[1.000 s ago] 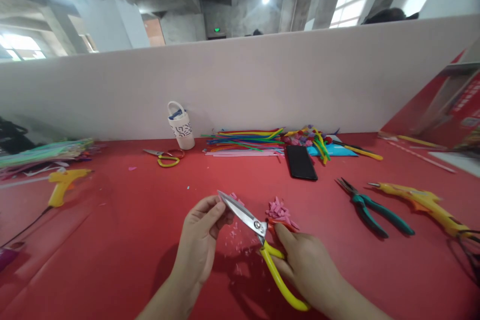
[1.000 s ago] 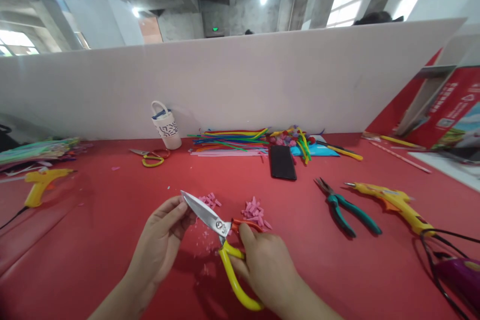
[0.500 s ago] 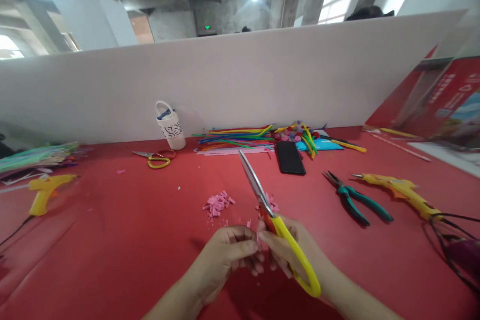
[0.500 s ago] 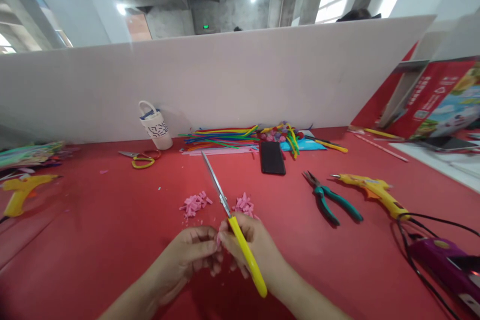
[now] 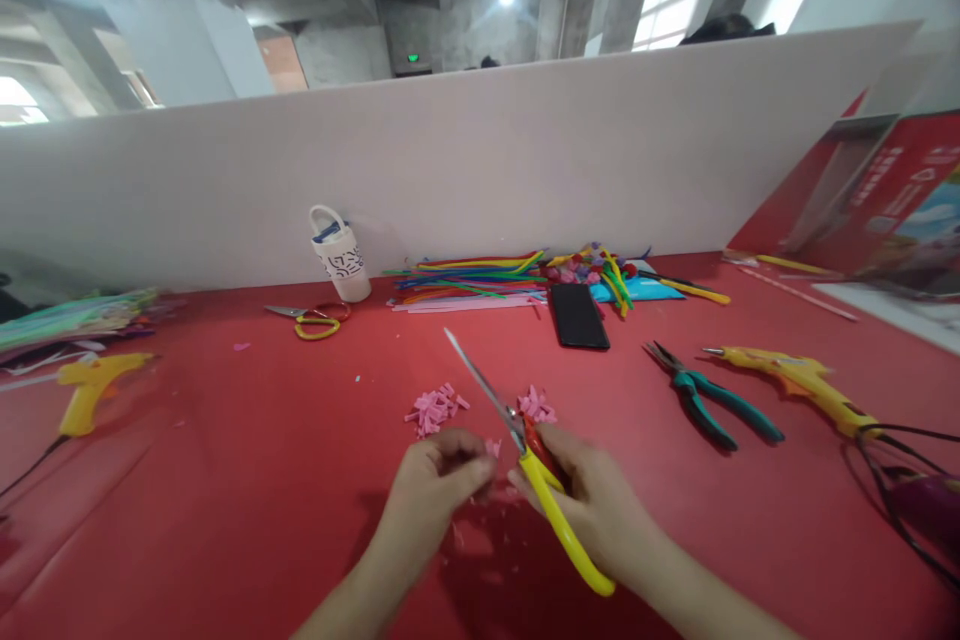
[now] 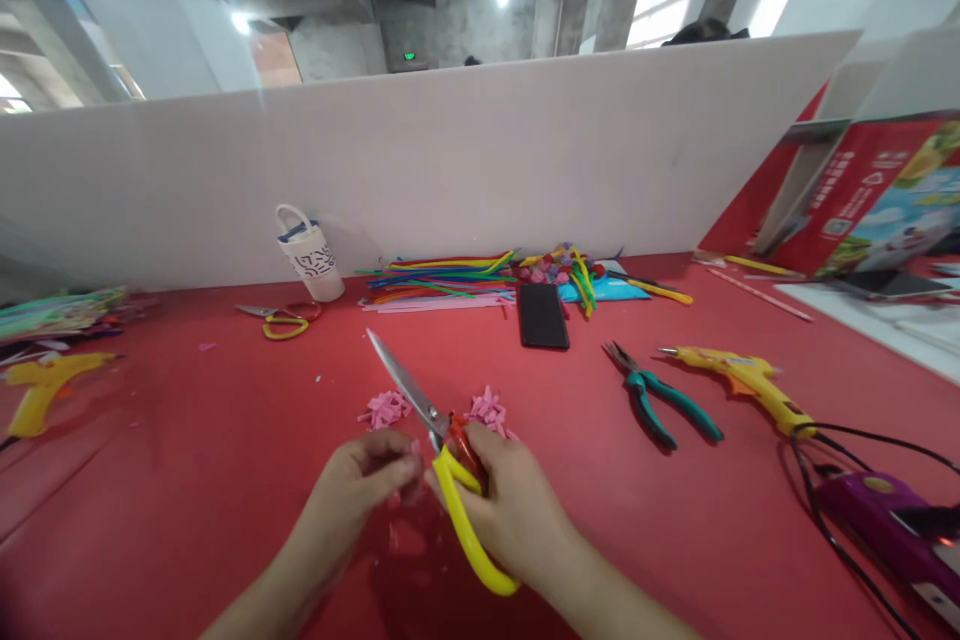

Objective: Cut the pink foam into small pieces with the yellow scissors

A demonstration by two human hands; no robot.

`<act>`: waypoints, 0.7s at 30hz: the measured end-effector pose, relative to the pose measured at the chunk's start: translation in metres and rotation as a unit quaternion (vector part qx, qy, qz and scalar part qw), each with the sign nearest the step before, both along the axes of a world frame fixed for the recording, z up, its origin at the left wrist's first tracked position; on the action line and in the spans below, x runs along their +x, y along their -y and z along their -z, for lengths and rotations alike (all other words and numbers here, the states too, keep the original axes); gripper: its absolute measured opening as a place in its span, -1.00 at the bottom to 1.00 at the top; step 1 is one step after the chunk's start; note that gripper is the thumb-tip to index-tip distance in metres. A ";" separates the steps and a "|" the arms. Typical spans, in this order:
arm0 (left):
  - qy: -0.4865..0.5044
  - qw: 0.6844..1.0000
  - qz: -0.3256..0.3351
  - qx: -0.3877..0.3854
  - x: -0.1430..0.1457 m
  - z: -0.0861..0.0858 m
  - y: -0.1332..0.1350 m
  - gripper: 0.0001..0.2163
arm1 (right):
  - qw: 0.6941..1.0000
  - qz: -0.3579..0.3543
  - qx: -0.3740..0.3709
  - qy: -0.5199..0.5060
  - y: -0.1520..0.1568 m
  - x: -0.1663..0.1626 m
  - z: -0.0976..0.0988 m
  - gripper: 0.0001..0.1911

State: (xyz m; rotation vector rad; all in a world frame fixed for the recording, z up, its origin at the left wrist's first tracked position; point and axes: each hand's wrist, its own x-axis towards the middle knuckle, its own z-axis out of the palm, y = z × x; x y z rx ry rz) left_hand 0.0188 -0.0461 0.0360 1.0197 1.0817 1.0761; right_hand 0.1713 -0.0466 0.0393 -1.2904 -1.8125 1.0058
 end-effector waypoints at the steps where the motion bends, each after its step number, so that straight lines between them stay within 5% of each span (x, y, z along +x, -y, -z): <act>1: 0.020 0.999 -0.029 0.012 -0.004 -0.003 -0.002 -0.96 | 0.999 -0.002 0.013 0.038 0.000 0.001 0.000 -0.78; 4: 0.083 0.990 -0.100 0.048 -0.019 -0.010 -0.009 -0.94 | 0.988 -0.013 0.042 0.150 0.001 0.002 -0.002 -0.74; 11: 0.123 0.982 -0.124 0.075 -0.030 -0.020 -0.010 -0.96 | 0.941 -0.025 0.154 0.301 0.002 0.003 0.002 -0.69; 21: 0.158 0.977 -0.122 0.070 -0.025 -0.021 -0.008 -0.95 | 0.903 -0.026 0.233 0.360 0.000 0.004 0.013 -0.74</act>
